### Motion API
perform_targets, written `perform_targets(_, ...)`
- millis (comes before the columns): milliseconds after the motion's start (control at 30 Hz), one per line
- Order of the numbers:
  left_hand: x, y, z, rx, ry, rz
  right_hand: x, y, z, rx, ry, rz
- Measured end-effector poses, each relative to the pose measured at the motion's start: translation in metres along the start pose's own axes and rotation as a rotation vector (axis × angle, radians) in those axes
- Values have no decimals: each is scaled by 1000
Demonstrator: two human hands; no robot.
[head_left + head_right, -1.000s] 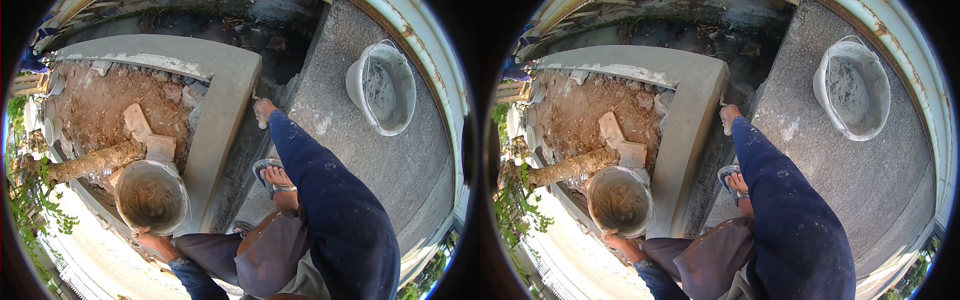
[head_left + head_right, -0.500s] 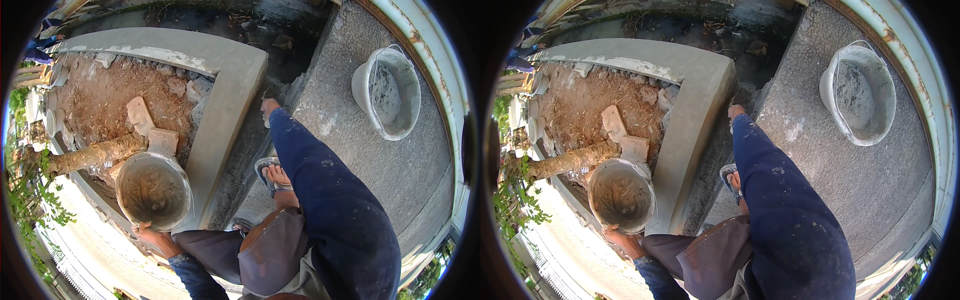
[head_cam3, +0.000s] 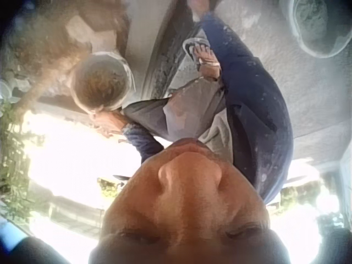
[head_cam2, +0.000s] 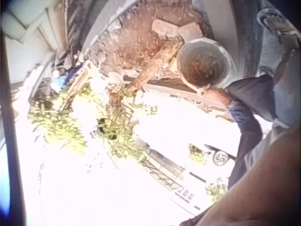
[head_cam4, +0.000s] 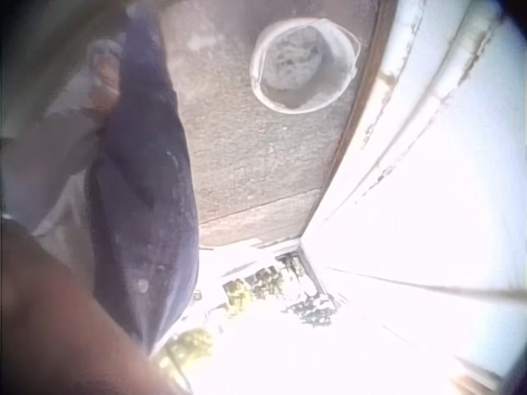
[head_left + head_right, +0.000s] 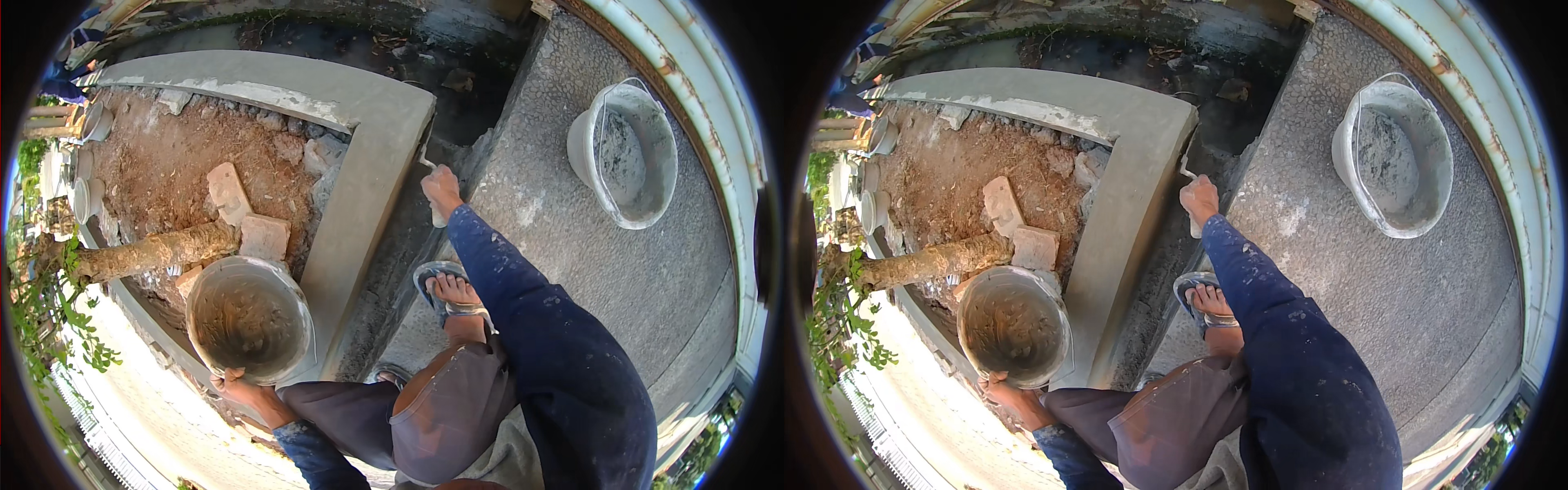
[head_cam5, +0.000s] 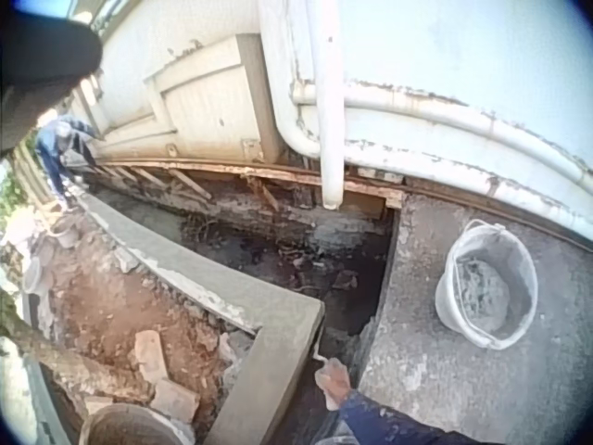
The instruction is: Applying mortar to a concrete curb using a trowel.
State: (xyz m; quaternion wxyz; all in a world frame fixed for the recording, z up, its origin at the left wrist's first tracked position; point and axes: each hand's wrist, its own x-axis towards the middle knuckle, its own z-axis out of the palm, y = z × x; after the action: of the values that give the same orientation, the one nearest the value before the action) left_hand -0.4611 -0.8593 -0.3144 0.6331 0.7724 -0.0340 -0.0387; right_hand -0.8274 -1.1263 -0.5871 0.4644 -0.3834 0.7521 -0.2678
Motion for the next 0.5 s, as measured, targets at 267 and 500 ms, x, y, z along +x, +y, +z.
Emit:
perform_targets(267,-4,4,14,-57,-80,76,-129,-55,-57,61,-281,85)
perform_targets(500,0,-6,22,-40,-213,270,-193,-72,-111,109,-389,-256)
